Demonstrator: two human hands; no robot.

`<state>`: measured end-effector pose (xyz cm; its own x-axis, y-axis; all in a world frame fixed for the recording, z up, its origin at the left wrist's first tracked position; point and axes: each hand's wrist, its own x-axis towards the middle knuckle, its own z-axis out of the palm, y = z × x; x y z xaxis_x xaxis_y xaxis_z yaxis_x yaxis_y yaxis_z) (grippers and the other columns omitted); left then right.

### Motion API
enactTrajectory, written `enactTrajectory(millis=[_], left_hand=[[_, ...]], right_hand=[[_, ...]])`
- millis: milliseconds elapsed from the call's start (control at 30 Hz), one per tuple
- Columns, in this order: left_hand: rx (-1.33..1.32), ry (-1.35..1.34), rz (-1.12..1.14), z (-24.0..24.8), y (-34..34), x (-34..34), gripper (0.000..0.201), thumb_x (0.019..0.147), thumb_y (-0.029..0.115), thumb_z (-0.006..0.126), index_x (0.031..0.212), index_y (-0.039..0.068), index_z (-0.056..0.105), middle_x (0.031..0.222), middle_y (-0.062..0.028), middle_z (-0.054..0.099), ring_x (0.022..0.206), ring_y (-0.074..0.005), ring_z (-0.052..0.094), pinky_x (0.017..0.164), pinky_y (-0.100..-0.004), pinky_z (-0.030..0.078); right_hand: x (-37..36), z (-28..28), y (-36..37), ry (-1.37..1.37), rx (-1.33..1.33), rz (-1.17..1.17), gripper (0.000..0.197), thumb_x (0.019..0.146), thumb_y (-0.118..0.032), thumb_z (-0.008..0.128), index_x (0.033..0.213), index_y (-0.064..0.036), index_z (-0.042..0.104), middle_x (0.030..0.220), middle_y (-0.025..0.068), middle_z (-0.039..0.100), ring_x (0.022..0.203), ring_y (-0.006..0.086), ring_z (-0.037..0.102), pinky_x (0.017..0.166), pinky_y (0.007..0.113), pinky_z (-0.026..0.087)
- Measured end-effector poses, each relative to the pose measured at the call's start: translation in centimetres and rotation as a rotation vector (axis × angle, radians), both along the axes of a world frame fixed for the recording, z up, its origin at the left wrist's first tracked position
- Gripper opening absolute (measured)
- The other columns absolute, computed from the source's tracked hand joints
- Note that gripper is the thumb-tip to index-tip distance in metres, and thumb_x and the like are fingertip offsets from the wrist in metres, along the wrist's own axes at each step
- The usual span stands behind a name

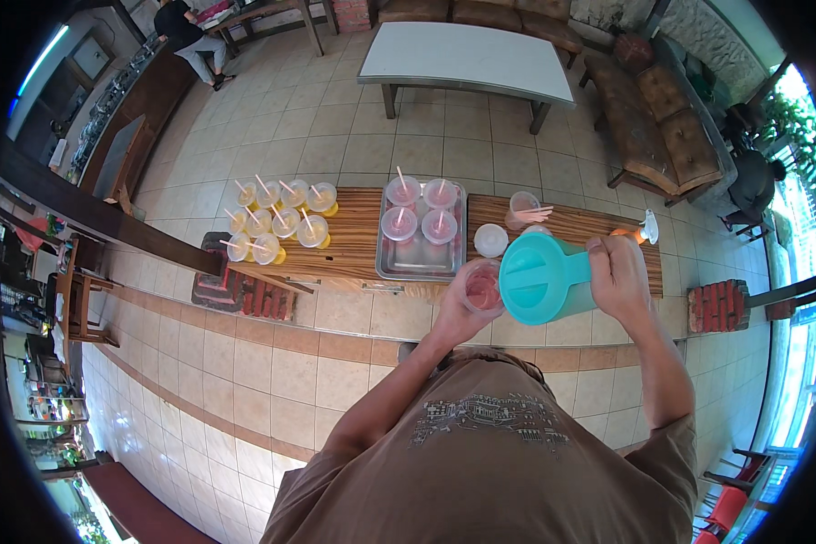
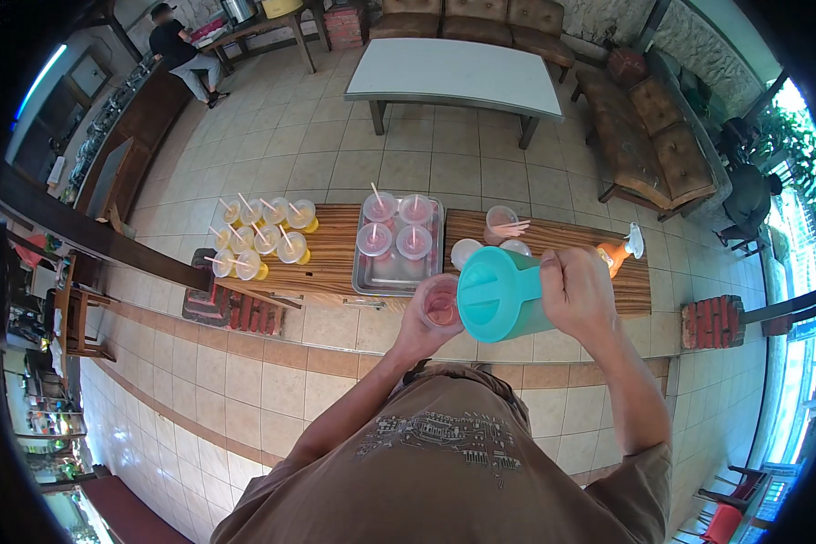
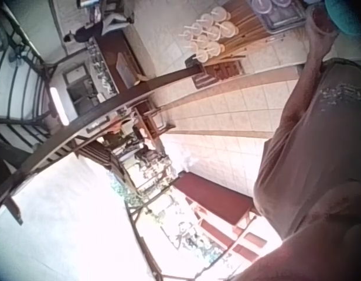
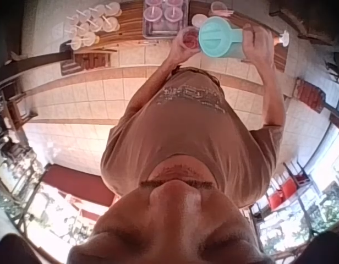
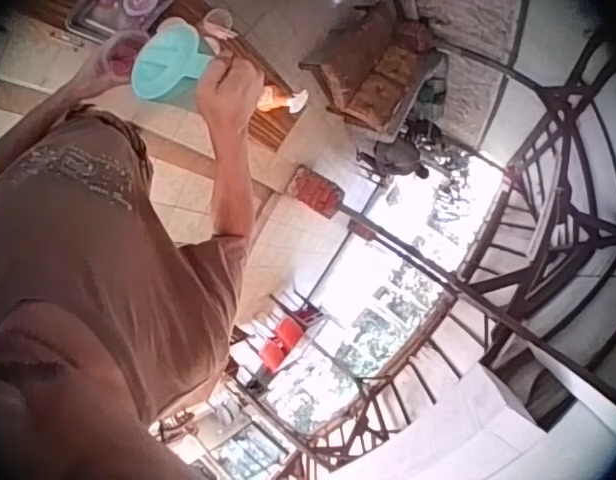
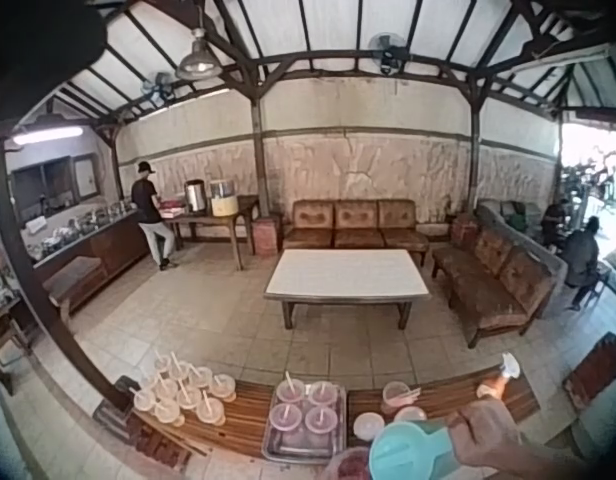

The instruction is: Preparing several cups of drinks by pouring liquid from a pitcher and adding straws.

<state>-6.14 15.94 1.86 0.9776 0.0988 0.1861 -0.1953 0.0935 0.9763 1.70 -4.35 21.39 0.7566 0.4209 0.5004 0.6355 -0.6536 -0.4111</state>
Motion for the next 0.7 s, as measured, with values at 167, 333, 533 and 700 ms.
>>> enactTrajectory(millis=[167,333,533,700], left_hand=[[-0.005,-0.043,0.007,-0.35,-0.09,0.23,0.070,0.078,0.009,0.088,0.137,0.005,0.050,0.127,-0.0073,0.062,0.111,-0.0163,0.064,0.097,-0.0332,0.053],[0.032,-0.080,0.020,-0.21,-0.13,0.32,0.068,0.080,0.009,0.086,0.137,0.005,0.050,0.128,-0.0079,0.062,0.111,-0.0173,0.064,0.097,-0.0339,0.053],[0.029,-0.038,0.007,-0.21,-0.17,0.13,0.066,0.080,0.008,0.086,0.136,0.005,0.050,0.128,-0.0083,0.063,0.110,-0.0176,0.064,0.096,-0.0343,0.053],[0.005,-0.073,0.003,0.03,-0.25,0.06,0.065,0.081,0.007,0.085,0.136,0.005,0.050,0.128,-0.0087,0.062,0.112,-0.0178,0.063,0.097,-0.0342,0.053]], right_hand=[[0.13,-0.08,0.03,-0.032,0.002,-0.011,0.040,0.095,-0.014,0.055,0.059,0.0020,0.050,0.058,0.0254,0.052,0.057,0.0464,0.053,0.057,0.055,0.038],[0.18,0.08,-0.05,-0.023,-0.003,0.005,0.040,0.095,-0.015,0.054,0.059,0.0025,0.049,0.056,0.0252,0.050,0.052,0.0459,0.051,0.053,0.053,0.036],[0.03,0.28,-0.17,-0.001,-0.010,0.011,0.040,0.095,-0.015,0.053,0.060,0.0040,0.051,0.057,0.0267,0.050,0.052,0.0459,0.052,0.052,0.053,0.037],[-0.25,0.57,-0.05,-0.003,-0.004,0.007,0.040,0.095,-0.016,0.053,0.061,0.0040,0.050,0.057,0.0266,0.050,0.052,0.0461,0.052,0.052,0.053,0.037]])
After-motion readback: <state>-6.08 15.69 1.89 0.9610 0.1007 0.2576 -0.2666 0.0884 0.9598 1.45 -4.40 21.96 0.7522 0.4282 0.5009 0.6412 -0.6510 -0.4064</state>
